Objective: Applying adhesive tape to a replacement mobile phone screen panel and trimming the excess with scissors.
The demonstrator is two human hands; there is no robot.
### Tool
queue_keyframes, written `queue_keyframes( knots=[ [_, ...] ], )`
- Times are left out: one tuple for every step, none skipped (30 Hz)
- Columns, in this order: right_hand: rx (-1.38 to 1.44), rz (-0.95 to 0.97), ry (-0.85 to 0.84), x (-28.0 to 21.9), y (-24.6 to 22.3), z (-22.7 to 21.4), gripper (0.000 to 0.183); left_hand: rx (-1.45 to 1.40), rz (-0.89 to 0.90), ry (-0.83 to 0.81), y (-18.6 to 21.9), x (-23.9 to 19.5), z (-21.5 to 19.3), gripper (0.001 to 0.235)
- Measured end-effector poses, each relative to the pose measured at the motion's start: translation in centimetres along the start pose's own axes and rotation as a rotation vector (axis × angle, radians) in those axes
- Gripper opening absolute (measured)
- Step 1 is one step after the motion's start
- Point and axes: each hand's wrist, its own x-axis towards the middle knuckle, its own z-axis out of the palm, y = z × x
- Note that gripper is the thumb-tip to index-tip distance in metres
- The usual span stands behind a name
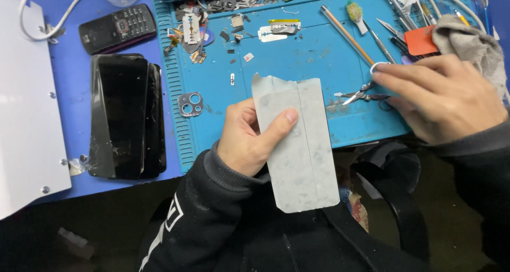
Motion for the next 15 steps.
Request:
queue_keyframes(
  knots=[
    [0.0, -0.01, 0.002, -0.1, 0.2, 0.3, 0.042, -0.001, 0.006, 0.008, -0.2, 0.0, 0.0, 0.031],
    [-0.1, -0.041, -0.071, -0.2, 0.4, 0.6, 0.042, 0.002, 0.002, 0.015, -0.4, 0.0, -0.1, 0.03],
    [-0.202, -0.07, -0.144, -0.3, 0.6, 0.9, 0.043, 0.005, -0.001, 0.02, -0.6, 0.1, -0.1, 0.03],
    [-0.202, -0.079, -0.143, -0.3, 0.5, 1.0, 0.043, 0.003, 0.004, 0.028, -0.6, 0.0, -0.2, 0.03],
    [-0.204, -0.094, -0.147, -0.3, 0.4, 1.0, 0.045, 0.004, 0.002, 0.019, -0.7, 0.0, -0.2, 0.029],
    [-0.206, -0.109, -0.151, -0.4, 0.4, 1.1, 0.046, 0.006, 0.0, 0.01, -0.8, 0.1, -0.2, 0.029],
    [-0.208, -0.112, -0.15, -0.4, 0.3, 1.1, 0.046, 0.005, 0.003, 0.012, -0.8, 0.1, -0.2, 0.029],
    [-0.235, -0.104, -0.169, -0.3, 0.2, 1.1, 0.043, -0.016, 0.012, 0.009, -0.9, 0.1, -0.2, 0.029],
    [-0.261, -0.097, -0.189, -0.2, 0.0, 1.1, 0.04, -0.038, 0.019, 0.007, -0.9, 0.0, -0.2, 0.029],
    [-0.26, -0.1, -0.189, -0.1, -0.1, 1.0, 0.04, -0.038, 0.02, 0.009, -0.9, 0.0, -0.1, 0.029],
    [-0.209, -0.051, -0.2, 0.1, -0.1, 0.8, 0.039, -0.049, 0.017, 0.0, -0.9, 0.0, -0.1, 0.03],
    [-0.158, -0.003, -0.211, 0.2, -0.2, 0.7, 0.037, -0.06, 0.013, -0.009, -0.8, 0.0, -0.1, 0.031],
    [-0.156, -0.009, -0.21, 0.0, 0.2, 1.1, 0.037, -0.059, 0.015, -0.003, 0.0, 0.0, 0.2, 0.031],
    [-0.018, 0.079, -0.17, -0.3, 0.6, 1.6, 0.035, -0.081, 0.037, -0.026, 0.7, 0.0, 0.5, 0.033],
    [0.12, 0.171, -0.132, -0.6, 1.0, 2.0, 0.033, -0.101, 0.056, -0.052, 1.5, 0.0, 0.8, 0.037]
  ],
)
